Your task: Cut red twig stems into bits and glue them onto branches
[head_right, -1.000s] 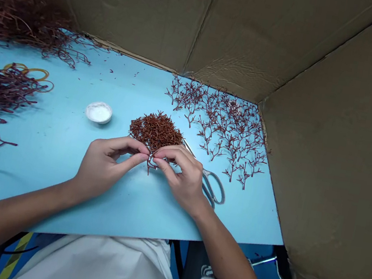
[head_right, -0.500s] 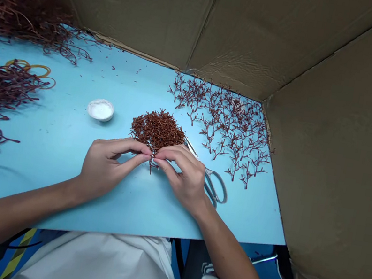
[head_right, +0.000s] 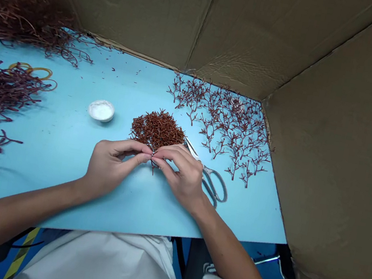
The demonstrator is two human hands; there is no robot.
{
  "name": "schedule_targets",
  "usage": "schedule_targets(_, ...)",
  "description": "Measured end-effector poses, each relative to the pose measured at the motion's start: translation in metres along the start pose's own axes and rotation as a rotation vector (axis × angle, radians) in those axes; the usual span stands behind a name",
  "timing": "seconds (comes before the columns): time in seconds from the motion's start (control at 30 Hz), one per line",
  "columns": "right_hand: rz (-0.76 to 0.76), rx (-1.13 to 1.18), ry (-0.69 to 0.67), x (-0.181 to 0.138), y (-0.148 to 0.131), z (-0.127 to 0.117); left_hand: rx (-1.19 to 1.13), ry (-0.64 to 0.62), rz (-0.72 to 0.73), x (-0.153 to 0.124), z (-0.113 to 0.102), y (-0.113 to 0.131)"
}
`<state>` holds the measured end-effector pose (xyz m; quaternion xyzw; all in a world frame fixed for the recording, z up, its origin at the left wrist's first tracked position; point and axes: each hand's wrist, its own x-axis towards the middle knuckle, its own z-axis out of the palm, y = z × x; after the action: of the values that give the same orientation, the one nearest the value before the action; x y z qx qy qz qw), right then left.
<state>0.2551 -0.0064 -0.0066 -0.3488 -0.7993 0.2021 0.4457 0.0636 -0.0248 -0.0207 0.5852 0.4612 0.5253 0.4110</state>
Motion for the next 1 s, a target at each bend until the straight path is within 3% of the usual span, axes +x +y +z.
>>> schedule_targets(0.43,0.099,0.120,0.061,0.001,0.004,0.001,-0.127,-0.086,-0.121,0.005,-0.005,0.000)
schedule_targets(0.6,0.093,0.138,0.067,0.001,0.005,0.002,-0.068,-0.112,-0.099,0.005,-0.006,-0.001)
schedule_targets(0.7,0.093,0.158,0.047,0.001,0.004,0.002,0.053,-0.112,0.036,0.004,-0.007,-0.001)
schedule_targets(1.0,0.173,0.233,0.009,0.001,0.001,0.000,0.381,-0.047,0.635,0.006,-0.010,-0.010)
